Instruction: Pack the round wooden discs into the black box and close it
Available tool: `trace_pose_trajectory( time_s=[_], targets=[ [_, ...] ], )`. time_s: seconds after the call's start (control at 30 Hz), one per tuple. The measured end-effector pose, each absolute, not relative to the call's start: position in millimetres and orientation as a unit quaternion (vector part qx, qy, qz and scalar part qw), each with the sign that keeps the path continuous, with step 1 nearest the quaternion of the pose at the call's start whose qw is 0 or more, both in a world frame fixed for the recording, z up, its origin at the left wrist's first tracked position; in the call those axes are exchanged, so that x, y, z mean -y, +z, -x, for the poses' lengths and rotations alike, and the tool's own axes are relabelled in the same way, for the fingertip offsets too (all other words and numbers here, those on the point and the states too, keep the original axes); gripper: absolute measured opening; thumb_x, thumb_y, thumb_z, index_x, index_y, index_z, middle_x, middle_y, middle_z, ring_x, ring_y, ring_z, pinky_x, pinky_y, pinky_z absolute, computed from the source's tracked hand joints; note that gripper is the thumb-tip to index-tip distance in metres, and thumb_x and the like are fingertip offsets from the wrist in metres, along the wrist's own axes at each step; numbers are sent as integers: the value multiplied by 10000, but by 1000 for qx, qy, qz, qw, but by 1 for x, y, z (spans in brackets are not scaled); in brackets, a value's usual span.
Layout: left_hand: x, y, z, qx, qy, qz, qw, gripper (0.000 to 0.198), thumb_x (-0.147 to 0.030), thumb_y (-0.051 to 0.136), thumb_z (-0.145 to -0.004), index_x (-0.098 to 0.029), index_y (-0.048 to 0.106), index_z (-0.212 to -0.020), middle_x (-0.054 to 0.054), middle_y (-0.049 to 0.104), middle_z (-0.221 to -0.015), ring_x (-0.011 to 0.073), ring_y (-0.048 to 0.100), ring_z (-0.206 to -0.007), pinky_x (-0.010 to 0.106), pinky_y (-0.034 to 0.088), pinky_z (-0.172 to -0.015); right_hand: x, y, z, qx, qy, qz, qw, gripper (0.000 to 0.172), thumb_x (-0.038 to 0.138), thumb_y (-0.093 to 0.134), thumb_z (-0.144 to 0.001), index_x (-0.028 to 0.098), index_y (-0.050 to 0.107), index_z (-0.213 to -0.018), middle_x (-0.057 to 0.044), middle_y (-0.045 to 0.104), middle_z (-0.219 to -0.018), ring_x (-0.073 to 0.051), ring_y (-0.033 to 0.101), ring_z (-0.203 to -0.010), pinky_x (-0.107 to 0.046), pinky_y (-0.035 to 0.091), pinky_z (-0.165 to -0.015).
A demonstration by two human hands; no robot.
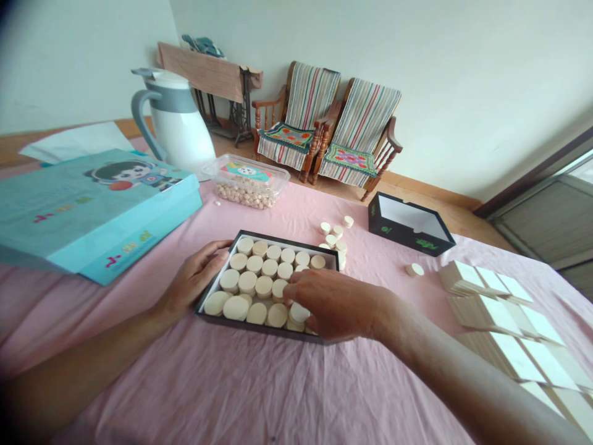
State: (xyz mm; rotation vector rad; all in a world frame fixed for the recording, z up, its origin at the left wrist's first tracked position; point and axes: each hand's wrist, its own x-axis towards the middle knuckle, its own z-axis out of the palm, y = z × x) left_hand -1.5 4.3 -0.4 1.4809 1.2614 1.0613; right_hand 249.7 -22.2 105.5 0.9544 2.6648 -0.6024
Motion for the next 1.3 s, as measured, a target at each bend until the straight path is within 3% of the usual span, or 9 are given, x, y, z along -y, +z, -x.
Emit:
trace_pose_trajectory(
  time_s=[0.27, 0.43, 0.6, 0.8, 0.9, 1.07, 1.2, 1.3],
  targets=[
    [-4, 0, 1, -508, 427, -599, 448, 493, -509, 486, -833, -170, 535, -1187, 91, 680, -1073, 219, 654, -849, 265, 502, -674, 28, 109, -251, -911, -211, -347, 79, 342, 95, 538, -749, 183, 579, -1077, -71, 608, -1052, -195, 546, -1010, -330, 413, -891],
    [-4, 1, 1, -510, 424, -601, 446, 502, -512, 480, -836, -170, 534, -1199, 88, 689, -1041, 224, 657, -851, 273, 502, -683, 29, 117, -260, -895, -190, -403, 31, 220, 102, 431, -834, 199, 618, -895, -30, 652, -879, -148, 588, -823, -275, 435, -752],
    [-4, 1, 2, -511, 421, -602, 446, 519, -518, 476, -838, -180, 516, -1231, 82, 671, -1103, 216, 650, -872, 258, 506, -677, 14, 115, -297, -852, -102, -507, -85, 196, 207, 452, -844, 189, 636, -907, -34, 672, -830, -136, 587, -688, -260, 427, -640],
    [-6, -1, 3, -525, 415, -599, 439, 536, -522, 480, -835, -176, 504, -1244, 74, 669, -1119, 255, 593, -1063, 238, 516, -682, -16, 86, -390, -730, -31, -656, -190, 199, 292, 505, -781, 175, 641, -868, -41, 682, -778, -162, 608, -687, -272, 451, -641],
    [-9, -2, 4, -527, 411, -599, 440, 556, -525, 488, -829, -179, 492, -1265, 72, 661, -1136, 252, 603, -1049, 241, 524, -699, -20, 68, -432, -677, -4, -716, -174, 208, 256, 506, -754, 178, 649, -883, -48, 691, -805, -172, 619, -718, -266, 456, -646],
    [-12, -7, 6, -527, 414, -610, 423, 547, -548, 494, -813, -182, 516, -1220, 70, 642, -1173, 249, 603, -1043, 241, 525, -747, -13, 50, -476, -643, -3, -764, -54, 345, 117, 508, -697, 148, 642, -1013, -102, 685, -974, -200, 628, -863, -268, 458, -721],
    [-15, -10, 7, -539, 415, -612, 404, 529, -559, 506, -798, -178, 541, -1164, 72, 634, -1189, 256, 590, -1065, 236, 524, -758, -10, 34, -491, -655, -29, -755, -24, 515, 34, 541, -624, 175, 620, -1114, -116, 646, -1128, -219, 608, -977, -290, 445, -819],
    [-16, -11, 8, -544, 418, -611, 395, 539, -567, 517, -784, -172, 552, -1147, 75, 639, -1179, 259, 593, -1057, 240, 526, -765, -14, 23, -495, -660, -43, -750, -12, 524, 50, 568, -625, 202, 617, -1124, -95, 634, -1162, -226, 580, -1053, -303, 427, -872]
  ],
)
